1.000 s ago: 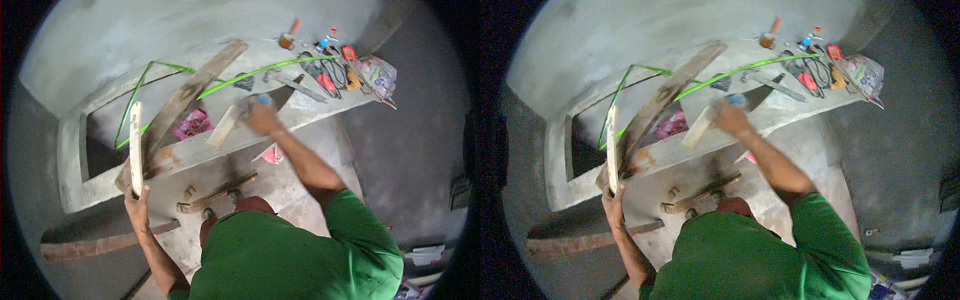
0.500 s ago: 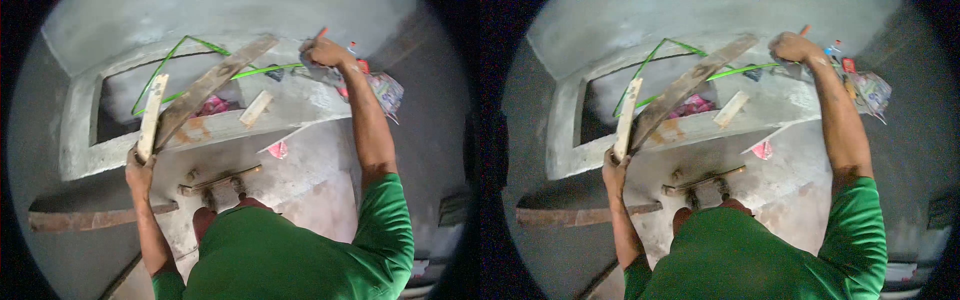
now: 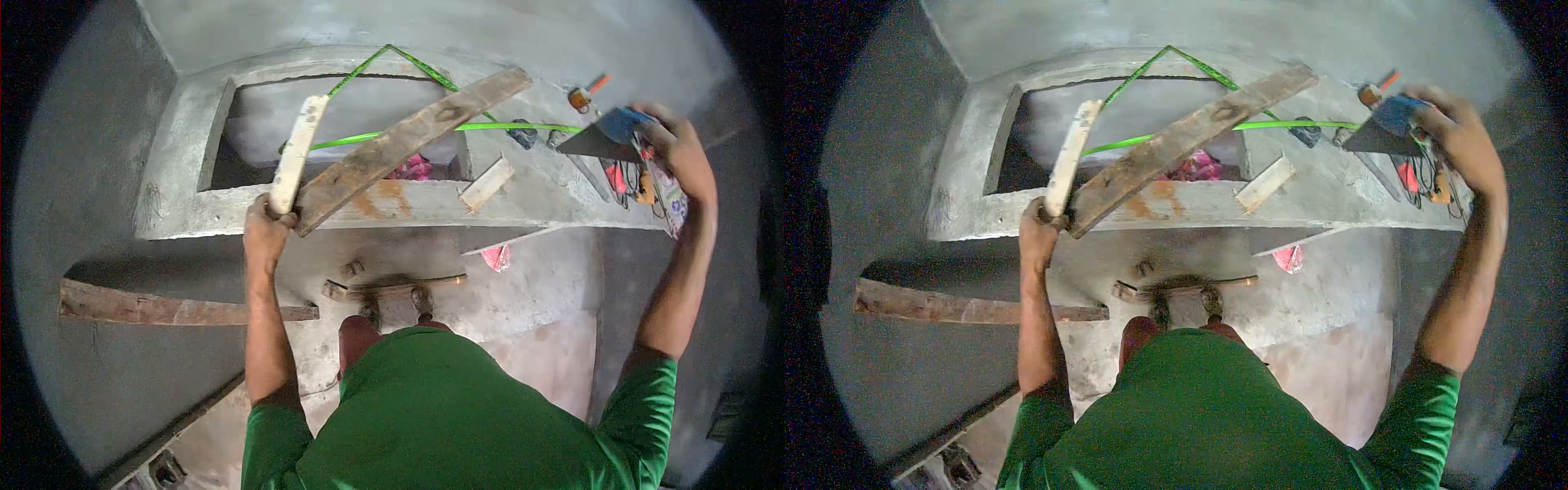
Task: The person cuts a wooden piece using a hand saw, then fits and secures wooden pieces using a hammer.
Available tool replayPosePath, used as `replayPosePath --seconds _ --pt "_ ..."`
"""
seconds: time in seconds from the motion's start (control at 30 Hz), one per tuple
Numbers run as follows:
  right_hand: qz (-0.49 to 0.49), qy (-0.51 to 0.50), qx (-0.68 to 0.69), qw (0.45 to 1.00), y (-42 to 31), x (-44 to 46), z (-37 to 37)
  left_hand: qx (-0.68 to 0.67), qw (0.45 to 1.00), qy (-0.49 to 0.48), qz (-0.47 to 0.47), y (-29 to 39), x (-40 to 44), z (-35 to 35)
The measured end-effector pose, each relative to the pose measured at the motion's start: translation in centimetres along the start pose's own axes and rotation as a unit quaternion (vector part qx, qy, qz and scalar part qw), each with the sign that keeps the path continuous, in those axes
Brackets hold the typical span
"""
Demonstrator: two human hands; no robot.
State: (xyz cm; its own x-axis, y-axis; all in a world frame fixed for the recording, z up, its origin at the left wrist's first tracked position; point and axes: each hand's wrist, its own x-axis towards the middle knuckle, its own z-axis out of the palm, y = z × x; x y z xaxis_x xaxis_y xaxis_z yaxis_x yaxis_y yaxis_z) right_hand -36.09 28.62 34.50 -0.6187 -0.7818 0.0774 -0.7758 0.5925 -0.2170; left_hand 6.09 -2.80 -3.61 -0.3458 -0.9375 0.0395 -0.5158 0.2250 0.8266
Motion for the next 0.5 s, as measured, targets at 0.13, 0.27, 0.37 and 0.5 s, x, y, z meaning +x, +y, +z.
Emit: replayPosePath --seconds 0.13,0.27,0.37,0.5 --pt "-0.026 0.071 0.084 0.994 2.5 -5.4 -4.5 0.119 0.993 0.021 -0.003 0.4 -0.9 1.7" --pt "0.003 0.189 0.131 0.973 7.1 -11.5 -8.4 0.162 0.987 0.007 0.023 0.3 -2.0 1.5" --pt "0.0 0.315 0.128 0.94 7.4 -12.3 -4.0 0.172 0.984 -0.042 0.004 0.7 -2.2 0.7" --pt "-0.016 0.224 0.18 0.958 -0.2 -9.2 13.7 0.192 0.981 0.001 0.027 -1.3 -2.3 -1.2"
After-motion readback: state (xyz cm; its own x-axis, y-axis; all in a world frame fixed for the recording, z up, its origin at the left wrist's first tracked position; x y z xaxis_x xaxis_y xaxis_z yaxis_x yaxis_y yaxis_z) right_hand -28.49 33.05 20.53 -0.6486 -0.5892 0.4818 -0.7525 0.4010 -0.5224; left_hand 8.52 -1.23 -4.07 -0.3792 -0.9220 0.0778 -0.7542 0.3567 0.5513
